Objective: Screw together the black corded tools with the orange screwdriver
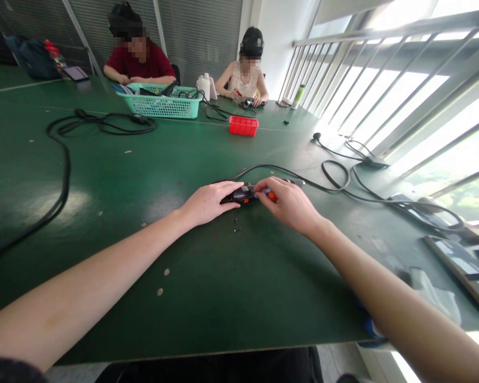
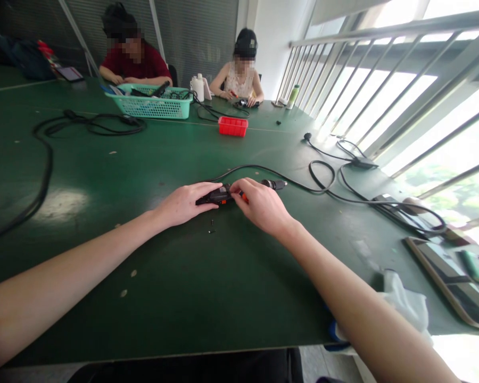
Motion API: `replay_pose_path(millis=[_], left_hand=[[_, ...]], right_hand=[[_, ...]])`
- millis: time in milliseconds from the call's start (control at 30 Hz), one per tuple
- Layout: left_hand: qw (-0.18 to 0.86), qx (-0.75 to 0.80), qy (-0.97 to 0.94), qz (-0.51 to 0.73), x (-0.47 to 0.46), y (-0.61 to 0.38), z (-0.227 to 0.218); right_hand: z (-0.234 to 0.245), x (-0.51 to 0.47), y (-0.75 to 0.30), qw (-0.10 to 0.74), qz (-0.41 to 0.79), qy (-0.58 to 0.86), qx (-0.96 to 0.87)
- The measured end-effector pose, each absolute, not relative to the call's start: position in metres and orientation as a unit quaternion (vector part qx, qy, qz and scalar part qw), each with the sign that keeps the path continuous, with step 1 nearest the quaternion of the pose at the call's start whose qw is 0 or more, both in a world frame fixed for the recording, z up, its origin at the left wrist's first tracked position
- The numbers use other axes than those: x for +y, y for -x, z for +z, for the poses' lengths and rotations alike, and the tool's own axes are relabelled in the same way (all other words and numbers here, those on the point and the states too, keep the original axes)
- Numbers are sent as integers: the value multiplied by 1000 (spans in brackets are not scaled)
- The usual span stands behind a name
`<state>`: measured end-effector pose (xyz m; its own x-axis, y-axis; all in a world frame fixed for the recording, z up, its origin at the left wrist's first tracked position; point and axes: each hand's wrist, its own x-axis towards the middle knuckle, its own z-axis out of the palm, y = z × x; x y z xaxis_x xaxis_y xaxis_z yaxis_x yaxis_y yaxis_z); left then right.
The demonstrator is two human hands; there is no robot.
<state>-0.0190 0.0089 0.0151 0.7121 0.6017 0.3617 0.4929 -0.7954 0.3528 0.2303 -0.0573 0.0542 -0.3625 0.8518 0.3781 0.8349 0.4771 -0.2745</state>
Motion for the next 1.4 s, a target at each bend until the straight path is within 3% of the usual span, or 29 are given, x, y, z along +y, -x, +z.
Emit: replay_pose_path(millis=[700, 1267, 1400], left_hand=[[86, 283, -924, 243, 6, 17, 14], [112, 327, -906, 242, 6, 15, 15], [115, 343, -905, 226, 6, 15, 17]], right_hand=[[36, -50, -222, 330, 2, 495, -804], [37, -50, -239, 286, -37, 490, -823], [47, -60, -229, 274, 26, 416, -867]])
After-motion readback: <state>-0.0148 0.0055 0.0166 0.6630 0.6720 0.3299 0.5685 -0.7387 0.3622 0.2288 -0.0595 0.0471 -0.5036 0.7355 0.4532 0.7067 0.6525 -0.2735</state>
